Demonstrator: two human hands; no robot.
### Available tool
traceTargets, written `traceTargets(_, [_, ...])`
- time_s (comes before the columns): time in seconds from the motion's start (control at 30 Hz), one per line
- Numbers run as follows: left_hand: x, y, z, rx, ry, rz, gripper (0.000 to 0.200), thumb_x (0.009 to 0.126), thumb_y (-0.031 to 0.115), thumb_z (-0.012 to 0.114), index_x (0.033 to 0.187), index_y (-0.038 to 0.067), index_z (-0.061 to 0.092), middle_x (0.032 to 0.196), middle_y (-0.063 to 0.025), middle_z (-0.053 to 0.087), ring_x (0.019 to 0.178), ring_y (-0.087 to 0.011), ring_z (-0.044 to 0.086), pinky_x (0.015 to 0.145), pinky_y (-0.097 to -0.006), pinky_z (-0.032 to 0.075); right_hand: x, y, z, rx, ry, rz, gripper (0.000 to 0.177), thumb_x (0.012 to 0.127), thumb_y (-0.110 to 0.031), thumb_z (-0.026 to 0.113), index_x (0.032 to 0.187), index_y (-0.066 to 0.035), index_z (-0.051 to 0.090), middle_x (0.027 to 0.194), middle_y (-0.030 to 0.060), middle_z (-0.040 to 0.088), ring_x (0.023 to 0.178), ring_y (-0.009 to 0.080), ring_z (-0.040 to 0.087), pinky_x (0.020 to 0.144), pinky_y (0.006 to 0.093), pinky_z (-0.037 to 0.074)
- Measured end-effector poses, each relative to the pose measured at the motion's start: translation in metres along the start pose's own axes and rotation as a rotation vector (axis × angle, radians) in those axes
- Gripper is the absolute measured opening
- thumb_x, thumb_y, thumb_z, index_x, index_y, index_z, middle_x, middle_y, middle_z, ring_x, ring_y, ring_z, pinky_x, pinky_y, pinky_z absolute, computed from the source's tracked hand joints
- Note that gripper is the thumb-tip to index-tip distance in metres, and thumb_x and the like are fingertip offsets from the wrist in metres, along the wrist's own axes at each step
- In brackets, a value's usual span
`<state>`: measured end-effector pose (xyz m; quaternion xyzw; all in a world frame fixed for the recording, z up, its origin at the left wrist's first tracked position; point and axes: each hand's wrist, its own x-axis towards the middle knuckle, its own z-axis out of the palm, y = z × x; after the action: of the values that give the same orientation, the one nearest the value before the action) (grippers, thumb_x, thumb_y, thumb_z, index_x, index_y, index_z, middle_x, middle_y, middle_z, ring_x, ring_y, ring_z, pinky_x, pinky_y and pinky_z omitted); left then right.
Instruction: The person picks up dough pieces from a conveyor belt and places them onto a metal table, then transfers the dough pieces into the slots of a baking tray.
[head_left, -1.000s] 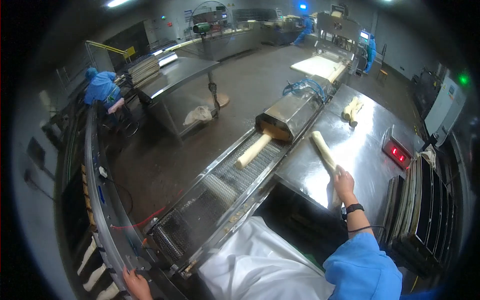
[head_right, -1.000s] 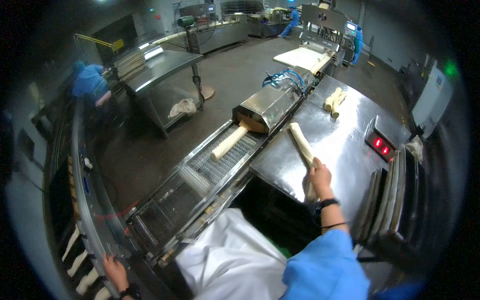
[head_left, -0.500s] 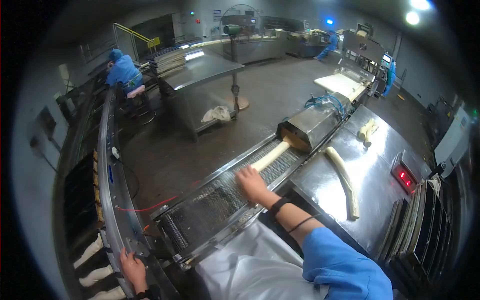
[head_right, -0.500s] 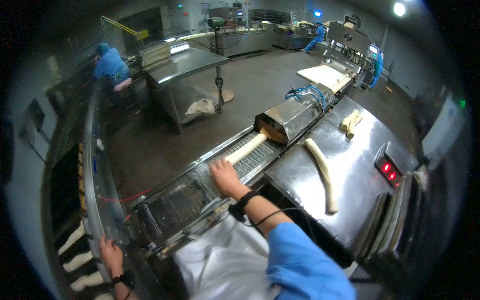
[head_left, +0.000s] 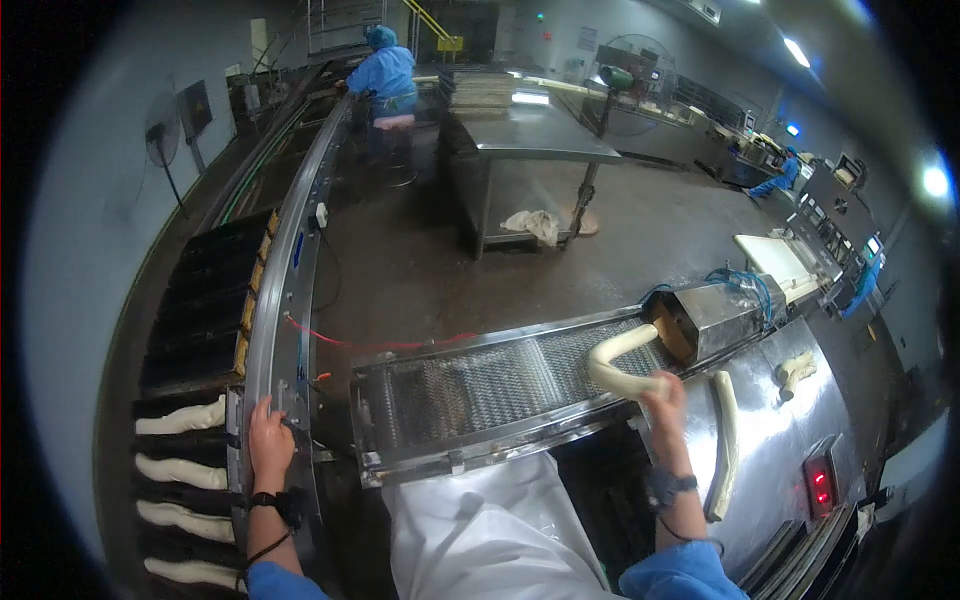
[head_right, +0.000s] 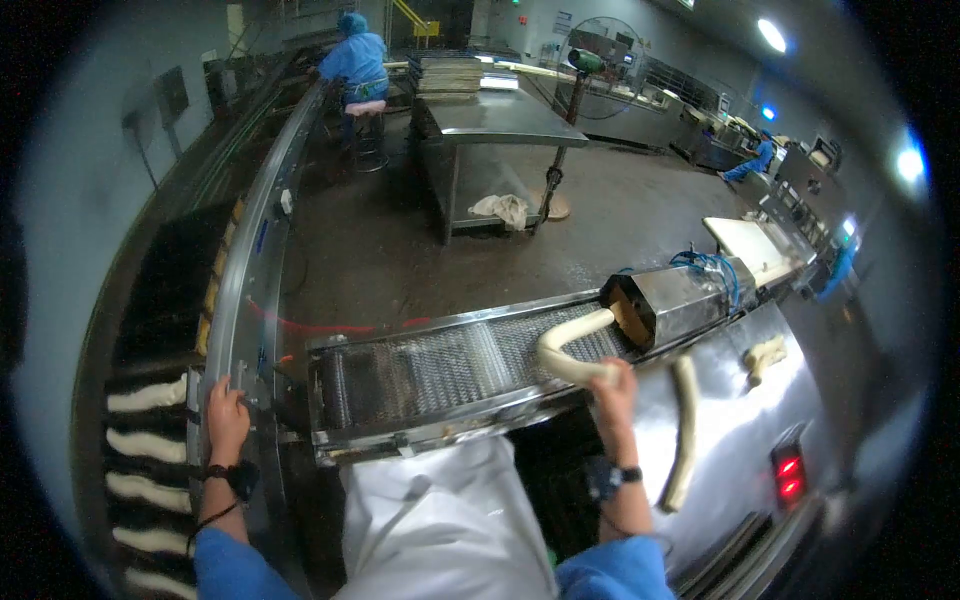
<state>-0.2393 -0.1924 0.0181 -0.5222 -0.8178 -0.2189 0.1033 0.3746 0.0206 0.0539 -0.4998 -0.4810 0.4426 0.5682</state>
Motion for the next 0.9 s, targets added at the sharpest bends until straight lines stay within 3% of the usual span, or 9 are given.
traceTargets(0.1, [0.0,-0.001,0.002,0.012,0.011,0.011,0.019,0.072,-0.006,0.055,0.088,-0.003,0.065,0.126,-0.0208,0.053,0.119,-0.0377,0.049,0.102,-0.0436,0.041,-0.036,0.01,-0.117,-0.098,0.407,0.057,0.035,0.081,-0.03,0.065,0.103,-0.005,0.054,0.088,0.0056,0.054,0.075,0.0137,0.05,0.067,0.0298,0.045])
traceTargets(0.17, [0.004,0.0,0.002,0.012,0.017,0.004,0.019,0.072,-0.006,0.054,0.088,-0.003,0.065,0.126,-0.0208,0.053,0.119,-0.0376,0.049,0.102,-0.0437,0.041,-0.071,0.024,-0.173,-0.377,0.665,-0.044,0.025,0.081,-0.027,0.063,0.089,-0.004,0.056,0.083,0.0048,0.054,0.073,0.0151,0.053,0.06,0.031,0.045])
traceTargets(0.2, [0.004,0.0,0.004,0.008,0.02,0.022,0.019,0.072,-0.005,0.055,0.088,-0.003,0.065,0.126,-0.0207,0.053,0.119,-0.0377,0.049,0.102,-0.0437,0.041,-0.091,0.016,-0.2,-0.61,0.612,0.177,0.032,0.084,-0.029,0.064,0.096,0.0,0.058,0.089,0.0075,0.059,0.083,0.0201,0.056,0.071,0.0355,0.048])
traceTargets(0.27, [0.004,-0.001,0.003,-0.009,0.042,0.052,0.02,0.072,-0.004,0.056,0.089,-0.003,0.066,0.126,-0.0208,0.054,0.119,-0.0377,0.05,0.101,-0.0435,0.041,-0.125,0.042,-0.254,-1.426,0.625,-0.027,0.045,0.086,-0.035,0.066,0.108,0.003,0.058,0.096,0.0106,0.062,0.09,0.0243,0.057,0.08,0.0396,0.047])
traceTargets(0.33, [0.0,-0.003,0.004,-0.021,0.052,0.044,0.021,0.072,-0.002,0.057,0.091,-0.002,0.067,0.126,-0.0208,0.055,0.118,-0.0376,0.051,0.101,-0.0434,0.042,-0.14,0.045,-0.263,-1.661,0.699,-0.321,0.059,0.086,-0.038,0.066,0.123,0.005,0.053,0.102,0.0158,0.062,0.092,0.0295,0.058,0.081,0.0415,0.048])
traceTargets(0.47, [0.003,0.003,-0.005,-0.083,-0.031,-0.109,0.023,0.072,0.001,0.059,0.092,0.003,0.069,0.124,-0.019,0.058,0.116,-0.0365,0.053,0.101,-0.0436,0.042,-0.128,0.086,-0.303,-1.337,0.45,-0.407,0.066,0.087,-0.041,0.062,0.136,0.001,0.046,0.104,0.0199,0.061,0.092,0.0336,0.058,0.083,0.0441,0.047])
traceTargets(0.57, [0.01,0.0,-0.031,-0.126,0.095,-0.108,0.027,0.072,0.003,0.059,0.098,0.006,0.068,0.122,-0.0165,0.059,0.114,-0.0357,0.054,0.099,-0.043,0.043,-0.118,0.036,-0.256,-1.297,0.265,0.059,0.07,0.083,-0.037,0.064,0.142,-0.004,0.042,0.101,0.022,0.059,0.089,0.0371,0.057,0.084,0.0454,0.046])
traceTargets(0.77, [0.005,-0.052,-0.061,0.18,0.278,-0.306,0.032,0.087,0.018,0.058,0.115,0.004,0.061,0.12,-0.0198,0.06,0.117,-0.0359,0.052,0.102,-0.0452,0.038,-0.075,0.041,-0.249,-1.181,0.192,0.315,0.063,0.068,-0.028,0.072,0.124,-0.002,0.058,0.089,0.0221,0.055,0.082,0.0379,0.056,0.081,0.0445,0.047])
traceTargets(0.9, [0.003,-0.038,-0.07,0.244,0.099,-0.713,0.048,0.094,0.035,0.051,0.132,0.006,0.047,0.12,-0.022,0.06,0.116,-0.0373,0.053,0.096,-0.0471,0.042,-0.078,0.009,-0.197,-1.312,0.318,0.359,0.057,0.06,-0.022,0.074,0.11,0.003,0.062,0.094,0.0236,0.059,0.085,0.0351,0.06,0.078,0.043,0.05])
